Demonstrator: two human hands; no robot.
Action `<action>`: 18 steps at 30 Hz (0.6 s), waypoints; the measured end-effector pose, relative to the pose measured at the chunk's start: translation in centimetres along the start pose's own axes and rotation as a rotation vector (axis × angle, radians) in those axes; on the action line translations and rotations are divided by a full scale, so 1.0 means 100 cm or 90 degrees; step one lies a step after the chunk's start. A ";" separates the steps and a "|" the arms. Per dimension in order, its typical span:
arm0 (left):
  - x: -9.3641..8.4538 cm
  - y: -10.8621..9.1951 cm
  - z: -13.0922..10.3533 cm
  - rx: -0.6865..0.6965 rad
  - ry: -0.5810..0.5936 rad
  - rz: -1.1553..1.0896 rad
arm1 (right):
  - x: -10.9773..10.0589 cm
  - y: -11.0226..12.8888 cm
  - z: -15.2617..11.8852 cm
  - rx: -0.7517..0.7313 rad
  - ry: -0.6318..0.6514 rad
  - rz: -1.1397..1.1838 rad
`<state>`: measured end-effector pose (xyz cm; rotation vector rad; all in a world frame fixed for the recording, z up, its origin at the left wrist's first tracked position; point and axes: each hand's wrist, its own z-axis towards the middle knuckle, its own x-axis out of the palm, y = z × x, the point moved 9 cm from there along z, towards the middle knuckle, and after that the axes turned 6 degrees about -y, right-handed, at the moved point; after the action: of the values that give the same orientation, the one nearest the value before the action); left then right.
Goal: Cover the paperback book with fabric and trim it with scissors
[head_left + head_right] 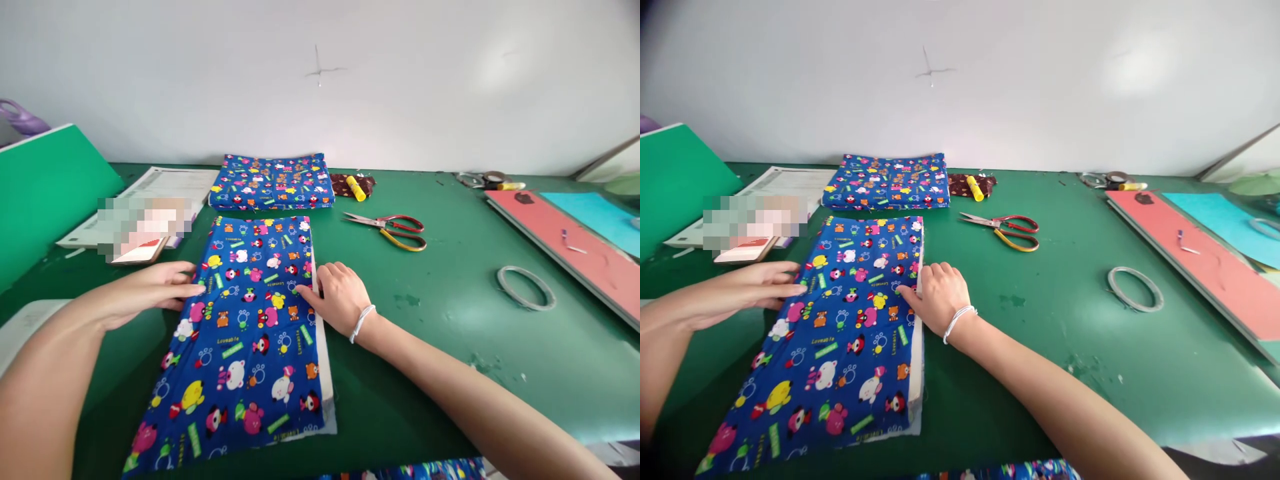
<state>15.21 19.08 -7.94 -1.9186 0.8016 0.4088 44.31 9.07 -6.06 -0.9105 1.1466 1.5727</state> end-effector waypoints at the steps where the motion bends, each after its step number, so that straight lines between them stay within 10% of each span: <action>1: 0.003 0.003 0.001 -0.017 0.017 0.003 | 0.001 0.000 0.000 0.006 0.006 0.007; 11: 0.024 -0.020 -0.006 0.025 0.043 0.083 | 0.007 -0.002 0.002 0.005 0.049 0.033; 18: 0.020 0.001 -0.013 -0.009 0.043 0.043 | 0.007 -0.002 0.001 -0.002 0.039 0.009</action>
<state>16.52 17.14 -8.61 -1.9307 0.9124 0.3923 44.35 9.32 -6.73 -0.9608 1.1963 1.5670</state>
